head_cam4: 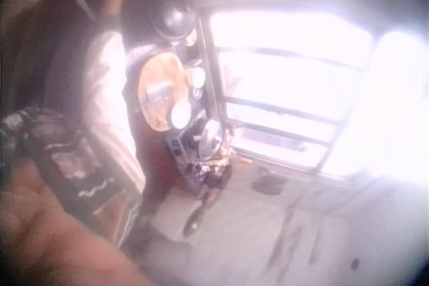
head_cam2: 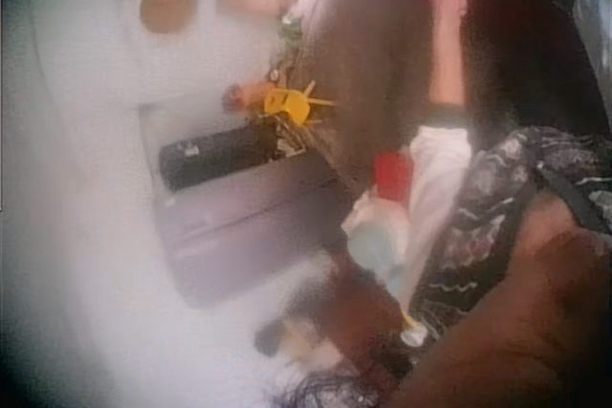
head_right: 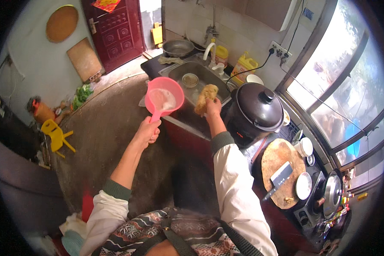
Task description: The person scrubs a large metal pot lid with a sponge under running water, rinses it, and places it on the counter. They also rinse a pink plastic scoop and a sponge at the sink.
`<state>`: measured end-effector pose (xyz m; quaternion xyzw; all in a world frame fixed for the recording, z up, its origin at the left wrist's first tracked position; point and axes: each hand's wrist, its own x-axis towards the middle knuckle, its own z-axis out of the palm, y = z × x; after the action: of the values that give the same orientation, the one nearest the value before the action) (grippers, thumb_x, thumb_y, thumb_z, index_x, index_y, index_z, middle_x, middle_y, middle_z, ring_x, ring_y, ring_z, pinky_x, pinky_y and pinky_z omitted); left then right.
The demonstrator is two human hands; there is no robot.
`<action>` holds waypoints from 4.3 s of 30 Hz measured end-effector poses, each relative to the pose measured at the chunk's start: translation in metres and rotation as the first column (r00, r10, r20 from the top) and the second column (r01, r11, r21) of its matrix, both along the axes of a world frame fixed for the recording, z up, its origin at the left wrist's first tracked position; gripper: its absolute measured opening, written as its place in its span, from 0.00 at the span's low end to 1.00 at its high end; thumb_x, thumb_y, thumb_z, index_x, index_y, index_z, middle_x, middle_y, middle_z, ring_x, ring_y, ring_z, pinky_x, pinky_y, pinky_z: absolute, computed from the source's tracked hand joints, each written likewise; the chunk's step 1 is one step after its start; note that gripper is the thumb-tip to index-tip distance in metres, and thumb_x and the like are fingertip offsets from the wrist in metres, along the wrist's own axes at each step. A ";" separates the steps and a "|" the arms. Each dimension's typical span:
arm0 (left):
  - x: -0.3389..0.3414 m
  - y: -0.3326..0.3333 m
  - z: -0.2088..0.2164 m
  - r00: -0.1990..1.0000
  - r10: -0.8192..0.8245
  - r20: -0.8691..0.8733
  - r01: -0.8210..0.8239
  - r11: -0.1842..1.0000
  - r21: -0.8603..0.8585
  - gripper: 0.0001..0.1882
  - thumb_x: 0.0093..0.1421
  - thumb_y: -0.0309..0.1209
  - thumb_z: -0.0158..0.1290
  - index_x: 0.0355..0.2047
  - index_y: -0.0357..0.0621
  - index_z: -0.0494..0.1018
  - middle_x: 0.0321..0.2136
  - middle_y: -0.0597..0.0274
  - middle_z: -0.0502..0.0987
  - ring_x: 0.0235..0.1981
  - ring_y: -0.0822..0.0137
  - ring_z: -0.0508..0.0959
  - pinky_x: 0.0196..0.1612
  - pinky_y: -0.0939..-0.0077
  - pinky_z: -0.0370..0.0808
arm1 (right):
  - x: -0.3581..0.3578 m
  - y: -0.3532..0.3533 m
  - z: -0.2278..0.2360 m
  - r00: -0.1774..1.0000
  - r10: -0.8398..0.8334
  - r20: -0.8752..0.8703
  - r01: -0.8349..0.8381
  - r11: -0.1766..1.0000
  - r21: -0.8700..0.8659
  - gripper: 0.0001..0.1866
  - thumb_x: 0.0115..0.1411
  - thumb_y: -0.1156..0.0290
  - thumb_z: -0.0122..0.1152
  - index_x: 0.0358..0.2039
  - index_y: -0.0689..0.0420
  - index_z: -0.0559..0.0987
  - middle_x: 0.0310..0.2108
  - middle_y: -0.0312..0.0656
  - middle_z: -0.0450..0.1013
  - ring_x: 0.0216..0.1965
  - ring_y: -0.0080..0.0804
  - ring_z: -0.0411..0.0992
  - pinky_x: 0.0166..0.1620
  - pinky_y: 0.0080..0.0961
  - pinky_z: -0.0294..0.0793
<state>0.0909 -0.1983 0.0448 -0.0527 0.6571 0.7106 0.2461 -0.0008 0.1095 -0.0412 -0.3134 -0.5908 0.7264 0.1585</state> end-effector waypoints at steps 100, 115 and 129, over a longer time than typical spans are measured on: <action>-0.518 0.124 -0.107 -0.295 -0.954 -0.043 -0.314 0.139 -0.939 0.16 0.56 0.28 0.50 0.46 0.45 0.68 0.24 0.56 0.74 0.25 0.57 0.80 0.25 0.66 0.76 | -0.284 -0.003 -0.035 0.962 -0.254 0.104 0.173 0.854 0.490 0.30 0.55 0.64 0.62 0.58 0.52 0.67 0.46 0.51 0.73 0.46 0.51 0.72 0.48 0.44 0.73; -0.485 0.146 -0.119 -0.412 -0.892 -0.187 -0.199 0.288 -0.937 0.24 0.56 0.29 0.50 0.55 0.52 0.68 0.28 0.57 0.75 0.25 0.58 0.78 0.30 0.66 0.75 | -0.191 0.080 -0.064 0.834 -0.240 0.497 -0.048 0.865 0.499 0.28 0.54 0.65 0.61 0.56 0.54 0.71 0.47 0.47 0.76 0.46 0.45 0.74 0.50 0.34 0.72; -0.500 0.159 -0.134 0.376 -0.757 0.535 0.616 0.635 0.466 0.16 0.68 0.40 0.47 0.50 0.43 0.68 0.15 0.73 0.62 0.09 0.81 0.57 0.10 0.86 0.52 | -0.123 0.059 -0.104 0.859 -0.415 0.300 0.498 0.815 -0.297 0.25 0.56 0.73 0.53 0.56 0.57 0.68 0.45 0.43 0.72 0.44 0.34 0.72 0.43 0.34 0.74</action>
<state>-0.4096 -0.0391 -0.0897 -0.0111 0.4044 0.5258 0.7483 -0.1241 0.1681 -0.1451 -0.5493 -0.3663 0.7236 0.2012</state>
